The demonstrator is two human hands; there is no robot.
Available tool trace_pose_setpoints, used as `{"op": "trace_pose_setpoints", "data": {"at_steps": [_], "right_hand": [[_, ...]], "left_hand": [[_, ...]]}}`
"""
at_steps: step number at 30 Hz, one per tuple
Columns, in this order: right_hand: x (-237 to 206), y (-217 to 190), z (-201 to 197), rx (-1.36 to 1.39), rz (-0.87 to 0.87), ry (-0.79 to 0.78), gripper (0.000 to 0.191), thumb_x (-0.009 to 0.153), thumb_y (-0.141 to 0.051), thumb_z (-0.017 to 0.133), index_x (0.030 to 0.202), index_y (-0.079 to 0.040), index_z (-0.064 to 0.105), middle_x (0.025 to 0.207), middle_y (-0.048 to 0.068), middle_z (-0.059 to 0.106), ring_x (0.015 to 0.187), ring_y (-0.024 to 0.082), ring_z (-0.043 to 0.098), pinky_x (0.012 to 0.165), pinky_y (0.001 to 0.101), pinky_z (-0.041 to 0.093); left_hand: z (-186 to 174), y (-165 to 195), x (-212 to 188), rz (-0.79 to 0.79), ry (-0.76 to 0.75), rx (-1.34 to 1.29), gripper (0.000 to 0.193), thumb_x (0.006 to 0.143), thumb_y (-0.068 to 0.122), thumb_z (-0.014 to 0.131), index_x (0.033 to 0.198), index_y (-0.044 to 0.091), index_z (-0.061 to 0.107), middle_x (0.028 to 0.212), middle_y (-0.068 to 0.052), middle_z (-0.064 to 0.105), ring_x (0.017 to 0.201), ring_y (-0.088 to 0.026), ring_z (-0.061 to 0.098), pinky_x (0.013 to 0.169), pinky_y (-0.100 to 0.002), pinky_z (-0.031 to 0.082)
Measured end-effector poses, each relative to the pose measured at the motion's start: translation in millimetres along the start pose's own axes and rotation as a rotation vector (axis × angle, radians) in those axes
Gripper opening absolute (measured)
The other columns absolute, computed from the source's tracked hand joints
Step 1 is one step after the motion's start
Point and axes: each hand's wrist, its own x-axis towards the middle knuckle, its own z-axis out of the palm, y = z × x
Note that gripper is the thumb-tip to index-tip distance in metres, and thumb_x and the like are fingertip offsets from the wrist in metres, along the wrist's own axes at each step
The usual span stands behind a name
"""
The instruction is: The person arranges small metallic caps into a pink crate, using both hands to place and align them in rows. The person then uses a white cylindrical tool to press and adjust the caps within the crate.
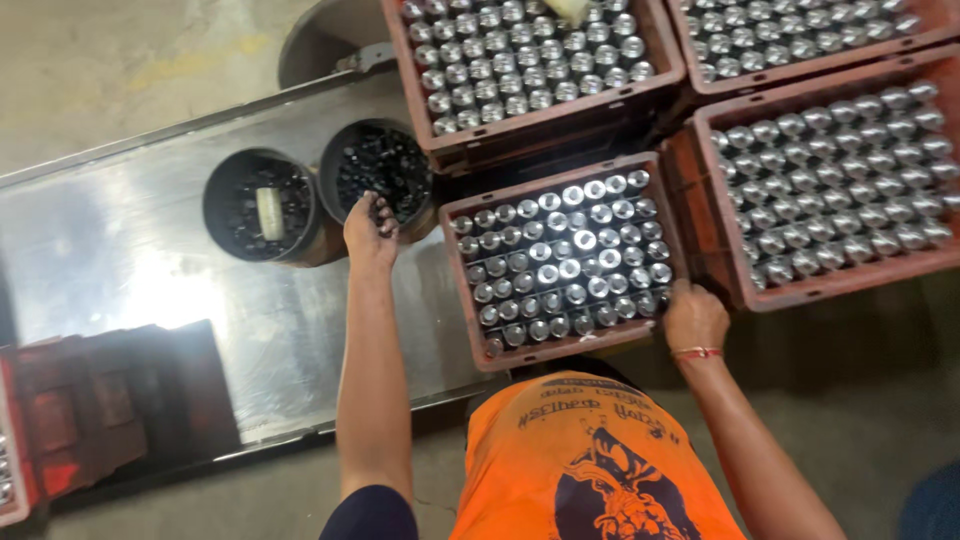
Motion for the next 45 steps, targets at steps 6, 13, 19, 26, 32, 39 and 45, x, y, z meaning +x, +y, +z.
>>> {"op": "trace_pose_setpoints", "data": {"at_steps": [6, 13, 19, 26, 32, 39, 45], "right_hand": [[-3, 0, 3, -0.124, -0.138, -0.015, 0.014, 0.092, -0.012, 0.057, 0.087, -0.007, 0.068, 0.090, 0.013, 0.071, 0.089, 0.032, 0.069, 0.070, 0.0417, 0.059], [6, 0, -13, -0.107, -0.065, -0.057, 0.017, 0.086, -0.012, 0.059, 0.076, -0.007, 0.071, 0.095, 0.012, 0.069, 0.092, 0.031, 0.068, 0.068, 0.0415, 0.059], [5, 11, -7, 0.163, -0.007, 0.021, 0.016, 0.083, -0.013, 0.058, 0.076, -0.003, 0.068, 0.094, 0.017, 0.066, 0.091, 0.038, 0.067, 0.076, 0.0500, 0.056], [16, 20, -3, 0.183, -0.033, 0.101, 0.014, 0.080, -0.010, 0.052, 0.078, -0.006, 0.065, 0.108, 0.017, 0.066, 0.089, 0.039, 0.069, 0.078, 0.0497, 0.057], [-11, 4, -4, -0.061, 0.280, -0.239, 0.062, 0.081, -0.055, 0.062, 0.130, -0.018, 0.064, 0.125, 0.003, 0.052, 0.120, 0.027, 0.058, 0.081, 0.0547, 0.057], [-15, 16, -13, 0.040, 0.224, -0.346, 0.063, 0.089, -0.059, 0.059, 0.133, -0.014, 0.060, 0.140, 0.005, 0.044, 0.121, 0.030, 0.053, 0.091, 0.0572, 0.054], [-7, 41, 10, 0.249, 0.128, -0.319, 0.046, 0.092, -0.049, 0.062, 0.113, -0.009, 0.070, 0.140, 0.009, 0.045, 0.124, 0.033, 0.057, 0.096, 0.0482, 0.056]], "left_hand": [[-19, 83, 20, 0.297, 0.259, 0.055, 0.022, 0.102, 0.029, 0.060, 0.090, 0.011, 0.061, 0.074, -0.001, 0.055, 0.057, -0.013, 0.049, 0.044, -0.026, 0.037], [-38, 134, 29, 0.725, 0.616, 0.794, 0.033, 0.095, 0.028, 0.071, 0.110, -0.001, 0.064, 0.105, -0.013, 0.069, 0.094, -0.024, 0.066, 0.088, -0.042, 0.053], [2, 92, 29, 1.119, 0.585, 1.343, 0.044, 0.091, 0.015, 0.073, 0.127, -0.003, 0.056, 0.125, -0.027, 0.057, 0.116, -0.046, 0.054, 0.100, -0.055, 0.044], [209, -10, 15, 1.228, -0.273, 1.431, 0.036, 0.079, 0.010, 0.066, 0.115, 0.005, 0.070, 0.114, -0.016, 0.067, 0.108, -0.037, 0.063, 0.097, -0.047, 0.052], [340, -104, 33, 1.585, -0.618, 1.836, 0.046, 0.080, 0.006, 0.059, 0.124, 0.016, 0.068, 0.139, -0.018, 0.057, 0.130, -0.041, 0.052, 0.092, -0.058, 0.049], [367, -163, 53, 1.517, -0.481, 2.022, 0.029, 0.089, 0.010, 0.060, 0.116, 0.015, 0.069, 0.132, -0.016, 0.056, 0.130, -0.048, 0.051, 0.081, -0.052, 0.059], [365, -164, 41, 1.250, -0.414, 1.989, 0.019, 0.091, 0.002, 0.060, 0.107, 0.008, 0.068, 0.126, -0.019, 0.056, 0.102, -0.046, 0.064, 0.076, -0.049, 0.060]]}}
